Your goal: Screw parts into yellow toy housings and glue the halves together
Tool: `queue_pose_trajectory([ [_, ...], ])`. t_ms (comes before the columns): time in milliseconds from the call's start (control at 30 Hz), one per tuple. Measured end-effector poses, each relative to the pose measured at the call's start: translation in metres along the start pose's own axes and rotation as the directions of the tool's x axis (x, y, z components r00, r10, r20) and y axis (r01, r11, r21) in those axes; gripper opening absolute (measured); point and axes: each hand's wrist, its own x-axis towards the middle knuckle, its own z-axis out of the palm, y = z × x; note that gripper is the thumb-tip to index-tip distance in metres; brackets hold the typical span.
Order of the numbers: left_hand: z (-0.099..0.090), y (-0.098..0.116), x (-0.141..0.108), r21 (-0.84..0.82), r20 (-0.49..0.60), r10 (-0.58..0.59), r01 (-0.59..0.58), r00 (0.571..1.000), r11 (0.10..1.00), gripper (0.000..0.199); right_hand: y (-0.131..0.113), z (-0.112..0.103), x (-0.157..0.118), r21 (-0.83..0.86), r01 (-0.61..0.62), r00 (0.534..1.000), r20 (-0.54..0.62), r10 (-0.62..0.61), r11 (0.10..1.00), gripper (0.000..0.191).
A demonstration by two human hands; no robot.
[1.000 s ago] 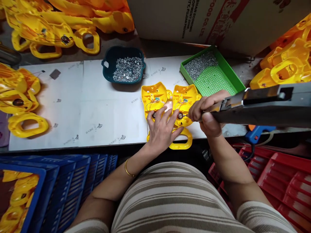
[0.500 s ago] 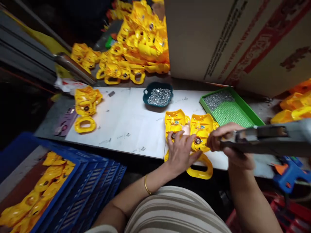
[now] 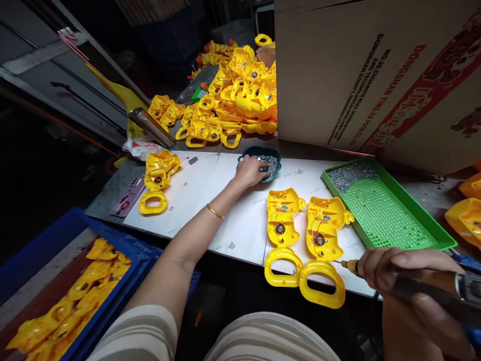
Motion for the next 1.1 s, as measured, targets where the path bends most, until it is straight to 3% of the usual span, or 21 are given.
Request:
queue_pose_trajectory([
  [67, 0.004, -0.005, 0.013, -0.018, 0.068, 0.019, -0.018, 0.997, 1.000, 0.031, 0.004, 0.001, -0.003, -0.002, 0.007, 1.000, -0.002, -0.007, 1.000, 0.026],
  [200, 0.013, -0.005, 0.012, -0.056, 0.056, 0.022, -0.019, 0.998, 0.998, 0.018, 0.008, 0.003, -0.001, 0.009, 0.027, 1.000, -0.010, -0.027, 1.000, 0.028],
  [467, 0.005, -0.015, 0.002, -0.013, -0.155, 0.024, -0.027, 0.988, 1.000, 0.021, 0.003, -0.001, -0.004, -0.002, 0.013, 1.000, 0.011, -0.013, 1.000, 0.027],
  [600, 0.003, 0.013, -0.043, -0.277, -0.368, 0.065, -0.176, 0.928, 0.945, 0.011, -0.002, 0.005, -0.005, -0.012, -0.031, 0.995, -0.096, 0.029, 0.999, 0.024],
  [733, 0.015, 0.067, -0.121, -0.533, -0.364, 0.235, -0.409, 0.901, 0.741, 0.013, -0.006, 0.016, 0.004, -0.003, 0.016, 0.990, -0.139, -0.016, 1.000, 0.023],
  [867, 0.034, 0.101, -0.167, -0.674, -0.234, 0.242, -0.337, 0.942, 0.657, 0.012, -0.009, 0.027, 0.013, 0.015, 0.095, 0.991, -0.097, -0.093, 0.995, 0.020],
  [967, 0.044, 0.109, -0.175, -0.751, -0.142, 0.209, -0.242, 0.968, 0.614, 0.012, -0.010, 0.030, 0.015, -0.002, 0.100, 0.994, -0.040, -0.100, 0.995, 0.018],
  [1100, 0.043, 0.111, -0.174, -0.763, -0.116, 0.229, -0.235, 0.966, 0.602, 0.012, -0.007, 0.025, 0.015, -0.014, 0.078, 0.994, 0.083, -0.077, 0.997, 0.023],
])
